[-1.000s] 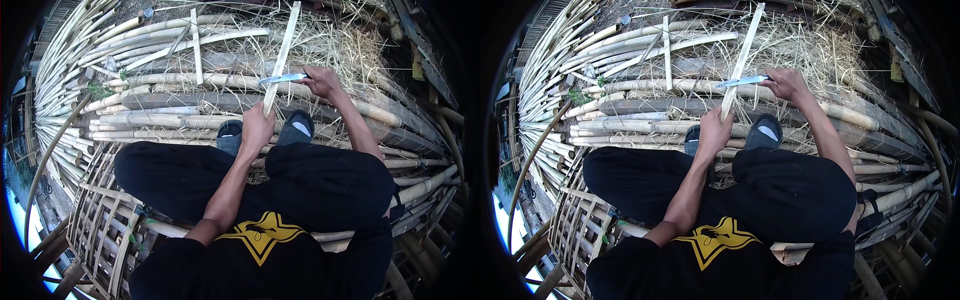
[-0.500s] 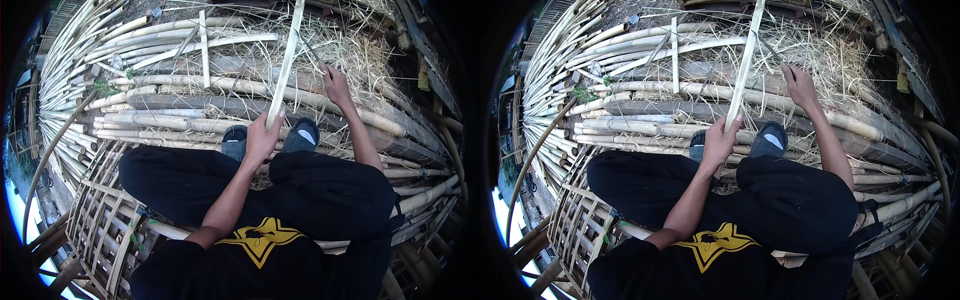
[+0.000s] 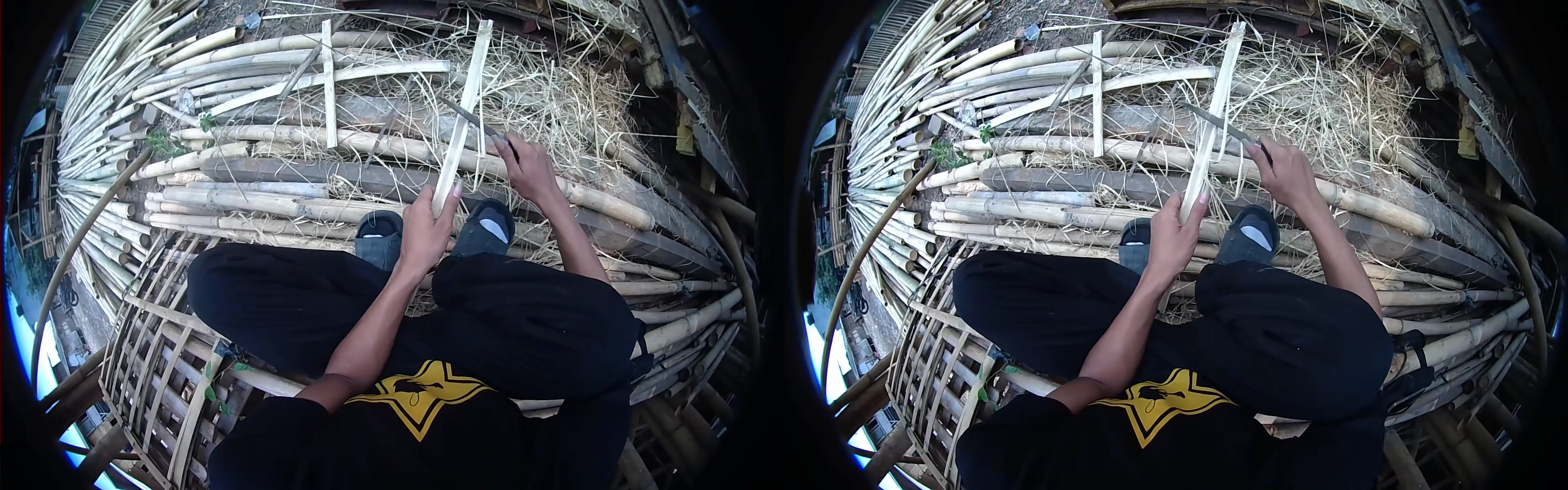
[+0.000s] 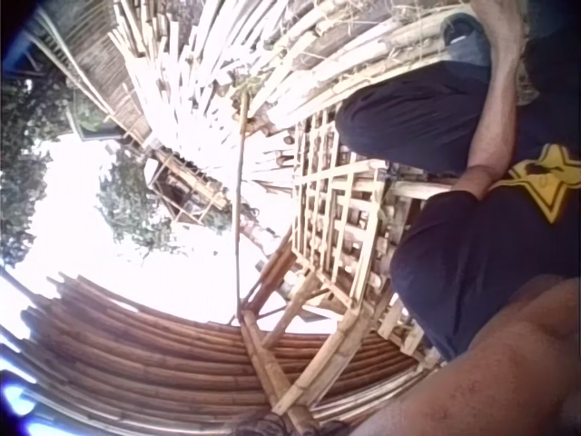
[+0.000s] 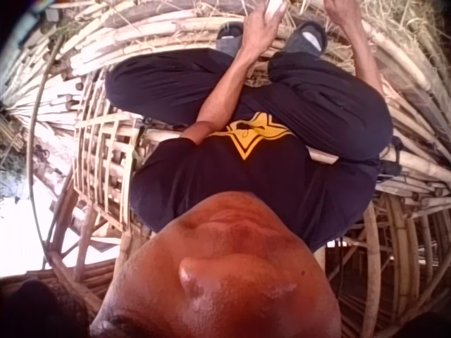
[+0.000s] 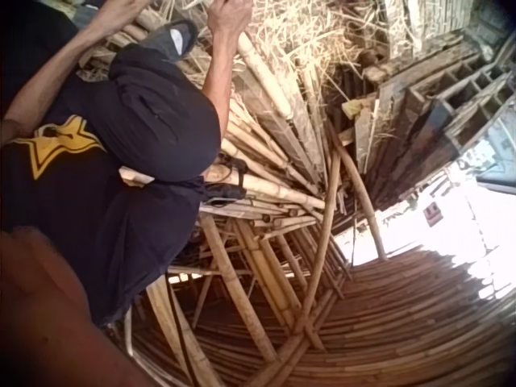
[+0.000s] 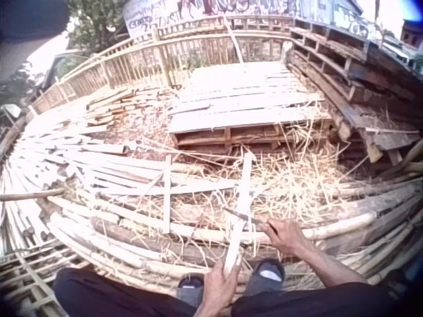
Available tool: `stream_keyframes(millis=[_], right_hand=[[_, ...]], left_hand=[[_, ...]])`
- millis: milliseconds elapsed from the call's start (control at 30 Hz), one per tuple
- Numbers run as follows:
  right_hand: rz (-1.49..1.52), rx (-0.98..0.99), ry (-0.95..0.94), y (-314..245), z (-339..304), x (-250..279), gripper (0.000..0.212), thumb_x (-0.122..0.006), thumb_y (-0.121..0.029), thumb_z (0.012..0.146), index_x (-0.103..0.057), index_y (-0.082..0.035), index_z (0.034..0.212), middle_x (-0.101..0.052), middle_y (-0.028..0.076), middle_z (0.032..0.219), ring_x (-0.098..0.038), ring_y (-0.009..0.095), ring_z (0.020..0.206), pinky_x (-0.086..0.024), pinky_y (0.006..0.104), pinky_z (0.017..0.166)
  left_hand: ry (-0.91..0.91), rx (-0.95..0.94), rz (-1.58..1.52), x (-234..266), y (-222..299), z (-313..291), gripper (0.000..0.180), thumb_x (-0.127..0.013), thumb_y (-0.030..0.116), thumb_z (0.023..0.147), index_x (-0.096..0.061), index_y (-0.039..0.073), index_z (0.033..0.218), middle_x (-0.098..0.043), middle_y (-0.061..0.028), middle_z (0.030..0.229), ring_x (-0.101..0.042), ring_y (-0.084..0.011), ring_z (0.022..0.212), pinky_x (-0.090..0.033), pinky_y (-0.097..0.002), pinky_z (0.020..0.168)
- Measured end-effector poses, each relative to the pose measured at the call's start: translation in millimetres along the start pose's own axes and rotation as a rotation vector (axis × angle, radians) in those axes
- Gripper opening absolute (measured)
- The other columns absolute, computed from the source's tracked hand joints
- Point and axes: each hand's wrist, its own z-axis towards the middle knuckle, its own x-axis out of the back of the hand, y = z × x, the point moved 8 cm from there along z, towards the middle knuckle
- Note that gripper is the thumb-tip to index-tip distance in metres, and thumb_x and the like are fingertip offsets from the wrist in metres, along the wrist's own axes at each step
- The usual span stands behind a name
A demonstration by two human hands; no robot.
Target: The person holds a strip of bamboo by hand and shaves along its length using a knife.
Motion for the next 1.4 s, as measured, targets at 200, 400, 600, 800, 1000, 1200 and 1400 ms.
stream_keyframes(millis=[200, 400, 600, 800, 1000, 1200, 1400], right_hand=[[-0.172, 0.032, 0.064, 14.8, 28.9, 34.3, 0.042, -0.047, -0.041, 0.097, -0.054, -0.003, 0.081, -0.054, 0.019, 0.054, -0.056, 0.041, 0.056, -0.041, 0.0490, 0.051], [-0.318, 0.102, 0.057, 28.3, 40.2, 42.6, 0.041, -0.046, -0.043, 0.096, -0.056, -0.006, 0.083, -0.056, 0.019, 0.056, -0.058, 0.042, 0.057, -0.044, 0.0500, 0.053], [-0.460, 0.177, 0.008, 53.9, 51.3, 56.5, 0.043, -0.045, -0.049, 0.095, -0.056, -0.008, 0.084, -0.056, 0.018, 0.057, -0.059, 0.040, 0.059, -0.045, 0.0506, 0.055], [-0.607, 0.218, 0.026, 95.3, 51.0, 80.6, 0.044, -0.045, -0.051, 0.094, -0.054, -0.008, 0.086, -0.056, 0.018, 0.057, -0.059, 0.040, 0.059, -0.045, 0.0496, 0.055], [-0.630, 0.108, 0.036, 124.4, 58.0, 111.2, 0.050, -0.043, -0.053, 0.094, -0.058, -0.006, 0.085, -0.059, 0.018, 0.060, -0.062, 0.040, 0.064, -0.048, 0.0504, 0.060], [-0.446, -0.072, -0.038, 118.1, 53.7, 71.5, 0.059, -0.043, -0.057, 0.093, -0.059, -0.002, 0.080, -0.057, 0.020, 0.059, -0.059, 0.038, 0.064, -0.047, 0.0486, 0.063], [0.416, -0.644, -0.484, 146.4, 30.5, 15.2, 0.066, -0.042, -0.062, 0.092, -0.057, 0.002, 0.082, -0.052, 0.015, 0.058, -0.045, 0.030, 0.053, -0.041, 0.0419, 0.059]], left_hand=[[-0.082, 0.057, 0.155, -0.9, 14.1, -6.2, 0.039, -0.061, 0.034, 0.093, -0.058, -0.006, 0.089, -0.057, -0.0163, 0.058, -0.054, -0.0203, 0.048, -0.041, -0.0360, 0.049], [-0.130, 0.097, 0.151, -4.5, 16.6, -11.1, 0.043, -0.061, 0.036, 0.092, -0.056, -0.006, 0.085, -0.057, -0.0181, 0.058, -0.056, -0.0236, 0.049, -0.042, -0.0379, 0.049], [-0.188, 0.072, 0.153, -13.4, 9.0, -12.6, 0.044, -0.061, 0.038, 0.092, -0.056, -0.005, 0.082, -0.054, -0.0133, 0.059, -0.049, -0.0154, 0.051, -0.039, -0.0356, 0.049], [-0.325, 0.195, 0.005, -30.8, -11.2, -20.3, 0.044, -0.060, 0.042, 0.092, -0.061, -0.002, 0.088, -0.050, -0.0026, 0.062, -0.041, -0.0082, 0.057, -0.036, -0.0279, 0.051], [-0.363, 0.199, -0.002, -25.4, -8.6, -22.1, 0.044, -0.057, 0.042, 0.094, -0.063, -0.002, 0.094, -0.050, -0.0016, 0.064, -0.041, -0.0083, 0.059, -0.038, -0.0282, 0.054], [-0.353, 0.247, 0.047, -16.0, -0.3, -24.2, 0.047, -0.054, 0.041, 0.096, -0.057, -0.004, 0.084, -0.047, -0.0056, 0.061, -0.040, -0.0113, 0.058, -0.038, -0.0311, 0.055], [-0.267, 0.155, 0.065, -13.3, -3.0, -17.6, 0.047, -0.052, 0.040, 0.097, -0.055, -0.006, 0.084, -0.045, -0.0103, 0.059, -0.039, -0.0139, 0.056, -0.036, -0.0344, 0.053]])
